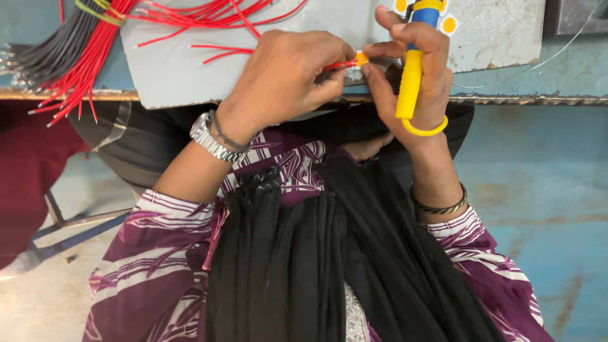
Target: The person strips insulation from the ends of red wires using pliers, dips the exposed ends into a small cup of flux, and solders each wire end onto the contact pads of orange LED chips laid on the work board, working through the wires one at a time.
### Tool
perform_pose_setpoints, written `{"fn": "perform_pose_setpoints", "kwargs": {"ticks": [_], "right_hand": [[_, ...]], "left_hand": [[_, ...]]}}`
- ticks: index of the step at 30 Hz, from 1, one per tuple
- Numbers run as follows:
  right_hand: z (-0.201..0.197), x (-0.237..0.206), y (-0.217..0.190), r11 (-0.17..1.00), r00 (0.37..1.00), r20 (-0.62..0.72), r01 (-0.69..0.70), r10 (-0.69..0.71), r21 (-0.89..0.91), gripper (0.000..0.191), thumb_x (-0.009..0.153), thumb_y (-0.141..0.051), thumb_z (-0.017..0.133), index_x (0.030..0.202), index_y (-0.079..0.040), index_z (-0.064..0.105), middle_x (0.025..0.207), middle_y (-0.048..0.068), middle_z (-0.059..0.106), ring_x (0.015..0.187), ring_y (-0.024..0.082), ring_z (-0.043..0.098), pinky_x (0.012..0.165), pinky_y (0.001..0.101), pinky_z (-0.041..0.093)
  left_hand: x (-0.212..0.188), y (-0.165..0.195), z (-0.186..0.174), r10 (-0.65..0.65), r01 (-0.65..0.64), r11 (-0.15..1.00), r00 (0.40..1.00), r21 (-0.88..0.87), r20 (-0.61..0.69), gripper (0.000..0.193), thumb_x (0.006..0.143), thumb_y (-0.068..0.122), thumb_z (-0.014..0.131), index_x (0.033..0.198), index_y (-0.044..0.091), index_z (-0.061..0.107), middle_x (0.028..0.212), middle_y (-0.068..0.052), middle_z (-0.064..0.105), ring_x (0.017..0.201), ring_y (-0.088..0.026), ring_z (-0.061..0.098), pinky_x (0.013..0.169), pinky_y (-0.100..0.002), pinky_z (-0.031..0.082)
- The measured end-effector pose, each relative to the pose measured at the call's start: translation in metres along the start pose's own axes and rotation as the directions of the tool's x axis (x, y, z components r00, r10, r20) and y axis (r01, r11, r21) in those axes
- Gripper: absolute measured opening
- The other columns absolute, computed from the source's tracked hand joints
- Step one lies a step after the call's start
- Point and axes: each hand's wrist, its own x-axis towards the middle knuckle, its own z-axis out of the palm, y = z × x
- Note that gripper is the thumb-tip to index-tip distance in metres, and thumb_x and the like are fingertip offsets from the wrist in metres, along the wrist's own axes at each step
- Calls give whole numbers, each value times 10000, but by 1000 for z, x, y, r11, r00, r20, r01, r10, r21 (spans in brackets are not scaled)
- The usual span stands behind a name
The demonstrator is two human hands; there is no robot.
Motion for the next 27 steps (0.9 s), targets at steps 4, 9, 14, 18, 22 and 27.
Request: {"fn": "perform_pose_setpoints", "kwargs": {"ticks": [4, 9, 14, 18, 22, 27], "right_hand": [[-5, 3, -1, 998, 1000, -14, 19, -20, -55, 537, 1050, 114, 795, 1337, -91, 390, 1474, 136, 607, 1097, 205, 784, 966, 258, 591], [-11, 8, -8, 998, 1000, -21, 16, -18, -58, 539, 1024, 101, 802, 1328, -85, 398, 1455, 142, 609, 1074, 214, 776, 971, 262, 586], [-16, 8, -8, 1000, 1000, -28, -6, 6, -17, 524, 1036, 104, 764, 1362, -66, 391, 1448, 153, 615, 1088, 216, 769, 982, 268, 588], [-22, -6, -6, 990, 993, -88, -73, 83, 120, 402, 1124, 26, 644, 1444, -33, 408, 1394, 184, 659, 1134, 279, 766, 1009, 332, 614], [-39, -28, 0, 968, 954, -263, -84, 147, 237, 420, 1111, -219, 623, 1440, -6, 471, 1221, 185, 746, 923, 277, 780, 817, 343, 652], [-72, -43, 10, 984, 848, -527, 41, 58, 174, 562, 1077, -373, 666, 1411, 63, 542, 1250, 221, 662, 703, 283, 691, 571, 293, 592]], "left_hand": [[7, 6, -3, -5, 5, 1000, 1000, 4, 16, 163, 949, 116, 729, 1091, 46, 691, 1008, -62, 738, 774, -262, 692, 634, -376, 504], [17, 12, -4, 0, -4, 998, 998, 58, 67, 203, 930, 119, 731, 1119, 57, 693, 969, -58, 733, 740, -270, 682, 606, -386, 489], [25, 15, -6, -47, 38, 997, 989, 65, 140, 217, 909, 133, 744, 1110, 63, 701, 897, -67, 712, 686, -285, 661, 579, -403, 477], [29, 17, -5, -43, 36, 998, 991, 53, 131, 206, 917, 105, 735, 1110, 55, 688, 986, -52, 726, 687, -279, 658, 588, -392, 485], [30, 15, -3, -25, 17, 998, 991, 63, 134, 163, 925, 79, 733, 1073, 45, 674, 1064, -21, 737, 680, -260, 653, 582, -379, 480], [28, 13, -3, -2, -6, 998, 991, 61, 132, 111, 935, 61, 726, 1025, 39, 664, 1122, 1, 742, 689, -247, 653, 592, -362, 483]]}}
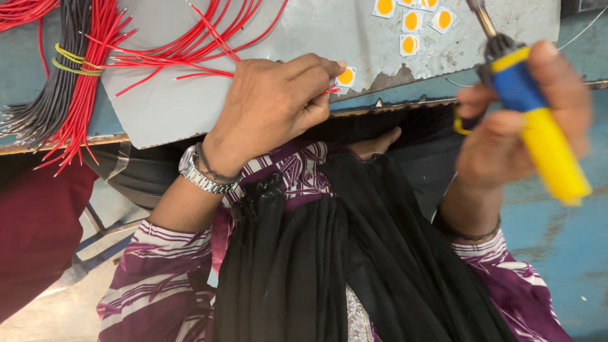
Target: The person strips insulation from the ends of red wires using pliers, dips the exposed ends into a small cup of flux, and solders each wire end onto the contact pads of orange LED chips laid on the work board, working through the wires one at a time.
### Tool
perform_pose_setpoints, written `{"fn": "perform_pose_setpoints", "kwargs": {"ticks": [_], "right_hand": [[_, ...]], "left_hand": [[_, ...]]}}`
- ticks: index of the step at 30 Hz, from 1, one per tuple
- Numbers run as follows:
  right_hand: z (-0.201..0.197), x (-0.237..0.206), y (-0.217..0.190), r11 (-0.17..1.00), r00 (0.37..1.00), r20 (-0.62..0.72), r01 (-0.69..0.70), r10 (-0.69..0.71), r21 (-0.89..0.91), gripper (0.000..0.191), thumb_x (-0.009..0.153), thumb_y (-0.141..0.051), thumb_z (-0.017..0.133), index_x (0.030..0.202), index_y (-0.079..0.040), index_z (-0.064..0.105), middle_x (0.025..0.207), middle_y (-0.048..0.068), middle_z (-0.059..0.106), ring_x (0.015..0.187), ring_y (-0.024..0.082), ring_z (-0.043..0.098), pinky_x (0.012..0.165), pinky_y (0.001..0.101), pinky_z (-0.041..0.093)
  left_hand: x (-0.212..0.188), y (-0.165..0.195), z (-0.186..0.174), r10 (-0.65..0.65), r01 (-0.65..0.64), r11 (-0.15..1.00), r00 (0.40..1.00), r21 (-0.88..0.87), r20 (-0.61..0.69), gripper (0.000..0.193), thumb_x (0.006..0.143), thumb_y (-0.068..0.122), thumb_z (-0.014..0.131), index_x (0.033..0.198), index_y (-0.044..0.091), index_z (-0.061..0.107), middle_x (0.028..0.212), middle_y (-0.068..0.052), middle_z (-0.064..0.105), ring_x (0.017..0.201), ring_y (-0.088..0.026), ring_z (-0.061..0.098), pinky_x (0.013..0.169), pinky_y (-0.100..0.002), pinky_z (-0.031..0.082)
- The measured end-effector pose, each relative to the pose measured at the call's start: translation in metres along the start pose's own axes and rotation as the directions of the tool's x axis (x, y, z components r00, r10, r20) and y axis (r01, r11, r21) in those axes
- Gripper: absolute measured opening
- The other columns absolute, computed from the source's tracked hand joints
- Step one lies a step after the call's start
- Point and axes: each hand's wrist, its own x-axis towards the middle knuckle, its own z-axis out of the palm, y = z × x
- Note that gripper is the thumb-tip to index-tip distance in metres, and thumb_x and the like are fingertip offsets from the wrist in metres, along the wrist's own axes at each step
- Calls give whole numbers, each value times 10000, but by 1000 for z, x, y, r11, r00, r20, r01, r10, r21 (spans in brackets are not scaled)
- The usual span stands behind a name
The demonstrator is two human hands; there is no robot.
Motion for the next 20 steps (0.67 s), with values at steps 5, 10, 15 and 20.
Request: {"fn": "perform_pose_setpoints", "kwargs": {"ticks": [5, 10, 15, 20], "right_hand": [[-10, 1, -12, 998, 986, -160, -52, 49, -17, 478, 1054, -320, 676, 1262, 96, 568, 1162, 221, 649, 594, 213, 590, 520, 259, 508], [-2, 2, -28, 984, 984, -42, -173, 172, -32, 373, 1043, -246, 691, 1145, 93, 573, 1003, 180, 635, 540, 154, 525, 504, 229, 450], [6, 8, -42, 962, 960, 76, -265, 270, -72, 292, 1033, -172, 706, 1027, 89, 577, 845, 139, 622, 486, 94, 460, 489, 198, 391], [4, 10, -47, 958, 942, 180, -267, 282, -104, 333, 1091, -188, 729, 1041, 103, 575, 883, 162, 636, 515, 117, 507, 526, 205, 432]], "left_hand": [[-2, -1, -1, 2, -2, 1000, 1000, 6, -16, 120, 927, 68, 728, 1032, 34, 679, 1126, -1, 738, 687, -240, 651, 597, -360, 483], [-6, -2, 0, -8, 9, 1000, 1000, 24, -30, 181, 919, 72, 734, 1092, 40, 694, 1096, -8, 729, 684, -241, 647, 586, -365, 467], [-9, -3, 0, -13, 14, 999, 1000, 46, -25, 224, 902, 94, 732, 1118, 50, 695, 1050, -10, 711, 690, -242, 640, 583, -374, 454], [-9, -3, 1, -17, 19, 998, 999, 53, -27, 210, 910, 90, 724, 1117, 60, 700, 1027, -5, 704, 691, -241, 639, 580, -376, 449]]}}
